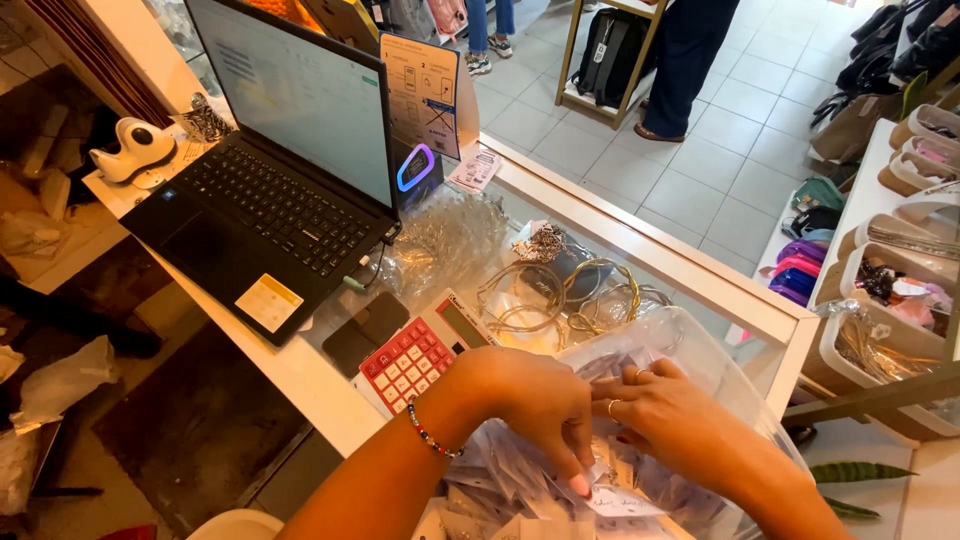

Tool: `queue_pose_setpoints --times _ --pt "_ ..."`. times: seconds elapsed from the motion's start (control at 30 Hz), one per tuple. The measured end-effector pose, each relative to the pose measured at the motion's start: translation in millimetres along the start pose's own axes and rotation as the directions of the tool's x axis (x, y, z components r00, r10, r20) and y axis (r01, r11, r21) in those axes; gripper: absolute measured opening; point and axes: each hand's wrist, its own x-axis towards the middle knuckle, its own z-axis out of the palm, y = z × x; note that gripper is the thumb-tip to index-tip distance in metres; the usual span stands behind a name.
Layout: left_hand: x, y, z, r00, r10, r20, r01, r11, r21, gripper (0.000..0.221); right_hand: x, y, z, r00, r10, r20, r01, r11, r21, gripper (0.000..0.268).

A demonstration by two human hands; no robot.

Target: Searching through a bin of earrings on a sales counter

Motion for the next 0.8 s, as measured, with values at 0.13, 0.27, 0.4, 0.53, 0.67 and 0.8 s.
queue_pose_setpoints --times 0.13,0.27,0.4,0.53,0.67,0.8 --pt "9.0 -7.1 3.9 1.0 0.001 -0.013 -0.001 1.0 0.012 0.066 -2.0 1.3 13.8 0.993 0.069 0.098 -0.06 0.994 -0.087 0.047" --pt "3.8 -3.9 0.4 1.0 -0.008 -0.024 0.008 1.0 0.009 0.052 -0.2 -6.9 -0.7 0.96 0.167 0.223 -0.163 0.986 -0.038 0.028" --pt "0.3 -2.4 -2.0 0.999 -0.039 -0.017 0.039 0.999 -0.01 0.047 -9.4 -0.5 0.6 0.925 0.282 0.255 -0.269 0.959 -0.083 0.014" --pt "3.0 -5.1 -0.4 0.999 -0.046 -0.003 0.046 0.999 -0.023 0.052 -26.9 -8.5 -21.1 0.905 0.336 0.26 -0.325 0.942 -0.084 0.018" --pt "5.4 -5.5 -0.2 0.999 -0.045 -0.008 0.044 0.999 -0.009 0.046 -50.0 -0.4 -2.1 0.966 0.252 0.062 -0.246 0.966 -0.079 0.019" --pt "17.5 -14.2 8.3 0.998 -0.002 -0.061 0.004 0.999 0.035 0.03 -61.9 -3.1 -4.7 0.991 0.098 -0.09 -0.108 0.988 -0.112 0.023"
